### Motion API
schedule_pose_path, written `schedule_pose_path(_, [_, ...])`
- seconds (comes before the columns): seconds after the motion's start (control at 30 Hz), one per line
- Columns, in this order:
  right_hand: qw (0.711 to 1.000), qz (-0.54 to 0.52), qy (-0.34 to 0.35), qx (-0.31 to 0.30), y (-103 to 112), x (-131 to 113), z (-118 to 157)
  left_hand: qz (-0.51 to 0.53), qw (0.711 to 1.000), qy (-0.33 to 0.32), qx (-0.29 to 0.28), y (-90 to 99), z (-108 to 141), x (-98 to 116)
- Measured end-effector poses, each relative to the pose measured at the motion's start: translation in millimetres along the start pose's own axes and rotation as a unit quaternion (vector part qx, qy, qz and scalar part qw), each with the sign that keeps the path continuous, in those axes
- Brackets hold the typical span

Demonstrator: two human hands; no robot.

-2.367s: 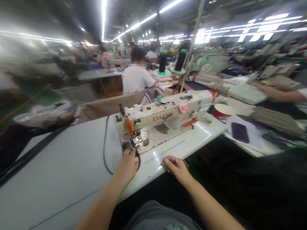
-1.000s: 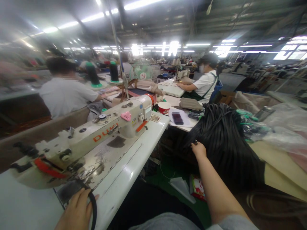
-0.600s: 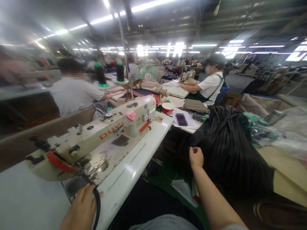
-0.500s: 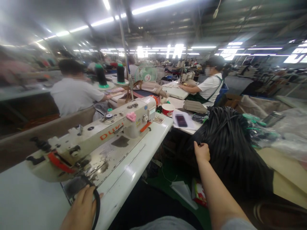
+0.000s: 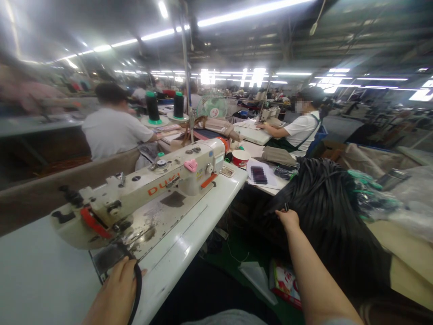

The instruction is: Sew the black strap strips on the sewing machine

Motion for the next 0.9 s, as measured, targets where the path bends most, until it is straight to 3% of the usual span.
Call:
schedule_pose_path(0.1, [0.997, -0.05, -0.022, -0.058, -44.7, 15.9, 37.8, 0.0, 1.0, -0.009, 0.003, -0.4, -0.5, 1.8])
schedule_pose_path(0.27, [0.976, -0.149, -0.038, -0.153, -134.1, 38.5, 133.0, -0.003, 1.0, -0.022, 0.011, -2.5, -0.2, 2.3])
schedule_pose_path(0.33, [0.964, -0.187, -0.054, -0.183, -153.8, 44.1, 154.3, -0.008, 1.0, -0.024, 0.011, -5.8, 0.2, 1.4])
schedule_pose_path(0.43, [0.951, -0.243, -0.073, -0.174, -147.1, 42.8, 142.2, -0.023, 0.999, -0.033, 0.013, -12.9, 2.3, -1.0])
schedule_pose_path(0.57, [0.945, -0.303, -0.086, -0.085, -101.5, 29.0, 82.4, -0.032, 0.997, -0.07, 0.012, -22.0, 8.0, -2.6])
schedule_pose_path(0.63, [0.944, -0.312, -0.086, -0.06, -89.9, 22.7, 68.2, -0.024, 0.997, -0.07, 0.01, -24.2, 10.2, -5.6])
schedule_pose_path(0.73, [0.946, -0.303, -0.083, -0.078, -103.3, 21.0, 88.4, -0.016, 0.997, -0.071, 0.005, -25.1, 11.4, -7.5])
schedule_pose_path(0.9, [0.936, -0.272, -0.09, -0.203, -163.2, 32.5, 169.0, -0.048, 0.996, -0.077, -0.013, -27.6, 9.7, -4.2])
Point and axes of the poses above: each hand's wrist, its own z-axis away from the middle knuckle, its own y-axis out of the back of the hand, x = y × z, the point moved 8 cm from there along -z, towards the middle knuckle, and after that the axes turned 3 degrees about -y, right-handed, at the moved point
